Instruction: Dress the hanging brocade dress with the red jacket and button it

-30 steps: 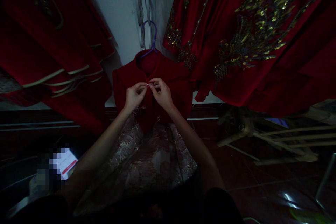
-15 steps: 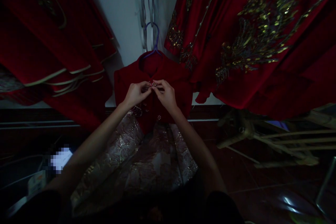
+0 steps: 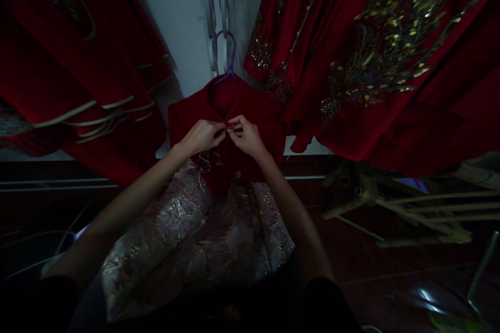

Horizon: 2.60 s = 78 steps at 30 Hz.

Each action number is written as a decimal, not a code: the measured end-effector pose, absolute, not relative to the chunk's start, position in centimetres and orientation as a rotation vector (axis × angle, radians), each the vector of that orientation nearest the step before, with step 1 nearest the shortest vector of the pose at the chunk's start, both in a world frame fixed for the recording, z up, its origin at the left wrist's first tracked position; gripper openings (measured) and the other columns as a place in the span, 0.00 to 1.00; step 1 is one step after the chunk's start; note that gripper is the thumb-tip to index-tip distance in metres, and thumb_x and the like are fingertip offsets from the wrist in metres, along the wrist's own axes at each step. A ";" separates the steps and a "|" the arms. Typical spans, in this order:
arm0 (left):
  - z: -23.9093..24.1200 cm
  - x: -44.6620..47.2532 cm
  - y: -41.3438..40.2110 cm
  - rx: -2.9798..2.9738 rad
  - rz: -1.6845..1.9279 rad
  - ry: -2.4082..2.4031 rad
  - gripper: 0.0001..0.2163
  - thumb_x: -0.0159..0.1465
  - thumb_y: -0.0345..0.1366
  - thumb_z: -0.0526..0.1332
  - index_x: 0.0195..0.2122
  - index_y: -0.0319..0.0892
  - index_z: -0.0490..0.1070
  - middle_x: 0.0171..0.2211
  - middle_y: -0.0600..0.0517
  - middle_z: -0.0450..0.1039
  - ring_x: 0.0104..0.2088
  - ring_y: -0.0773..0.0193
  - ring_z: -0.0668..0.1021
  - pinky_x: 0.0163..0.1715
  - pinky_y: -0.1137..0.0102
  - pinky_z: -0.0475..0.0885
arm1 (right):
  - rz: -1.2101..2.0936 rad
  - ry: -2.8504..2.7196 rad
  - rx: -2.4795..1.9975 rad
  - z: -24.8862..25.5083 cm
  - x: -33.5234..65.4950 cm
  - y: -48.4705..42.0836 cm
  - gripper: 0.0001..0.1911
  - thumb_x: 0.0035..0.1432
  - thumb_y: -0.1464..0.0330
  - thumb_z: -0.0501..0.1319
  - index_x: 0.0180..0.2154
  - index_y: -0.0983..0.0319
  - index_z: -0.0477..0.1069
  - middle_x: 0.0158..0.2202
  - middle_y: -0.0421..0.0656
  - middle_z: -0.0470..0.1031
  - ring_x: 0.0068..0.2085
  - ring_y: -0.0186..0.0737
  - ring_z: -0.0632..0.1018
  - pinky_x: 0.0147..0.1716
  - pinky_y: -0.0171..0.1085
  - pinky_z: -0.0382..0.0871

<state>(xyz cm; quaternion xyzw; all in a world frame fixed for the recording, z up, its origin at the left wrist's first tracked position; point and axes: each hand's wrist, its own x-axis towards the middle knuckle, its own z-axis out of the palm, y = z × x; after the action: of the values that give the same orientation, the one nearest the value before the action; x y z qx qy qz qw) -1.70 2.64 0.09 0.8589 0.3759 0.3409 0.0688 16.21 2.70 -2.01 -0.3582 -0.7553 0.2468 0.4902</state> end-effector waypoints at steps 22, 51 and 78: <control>-7.3 2.6 -1.4 1.269 1.452 0.798 0.18 0.66 0.44 0.49 0.58 0.51 0.56 0.57 0.46 0.66 0.48 0.62 0.76 0.40 0.66 0.75 | 0.346 -2.037 -0.891 -9.3 16.7 -3.2 0.58 0.46 0.64 0.69 0.66 0.57 0.31 0.68 0.54 0.39 0.69 0.53 0.46 0.65 0.55 0.52; -11.4 -2.5 0.5 1.086 1.770 1.296 0.13 0.56 0.40 0.59 0.40 0.43 0.60 0.35 0.52 0.69 0.27 0.71 0.75 0.21 0.76 0.73 | 0.902 -1.764 -0.954 -0.4 22.2 -5.4 0.14 0.56 0.64 0.63 0.46 0.51 0.74 0.37 0.38 0.75 0.31 0.33 0.74 0.29 0.35 0.71; -11.6 -2.9 0.7 0.985 1.856 1.100 0.12 0.57 0.40 0.60 0.37 0.37 0.75 0.35 0.47 0.78 0.34 0.67 0.79 0.35 0.71 0.76 | 0.597 -1.638 -1.209 -10.4 11.0 2.4 0.11 0.53 0.61 0.63 0.33 0.62 0.70 0.30 0.42 0.76 0.29 0.35 0.76 0.33 0.35 0.72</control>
<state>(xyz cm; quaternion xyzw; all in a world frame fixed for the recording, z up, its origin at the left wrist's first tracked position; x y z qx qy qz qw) -2.87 0.70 -11.59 0.3849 0.4297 0.7253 0.3757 10.98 2.38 -10.43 -0.4973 -0.6738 0.2457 0.4882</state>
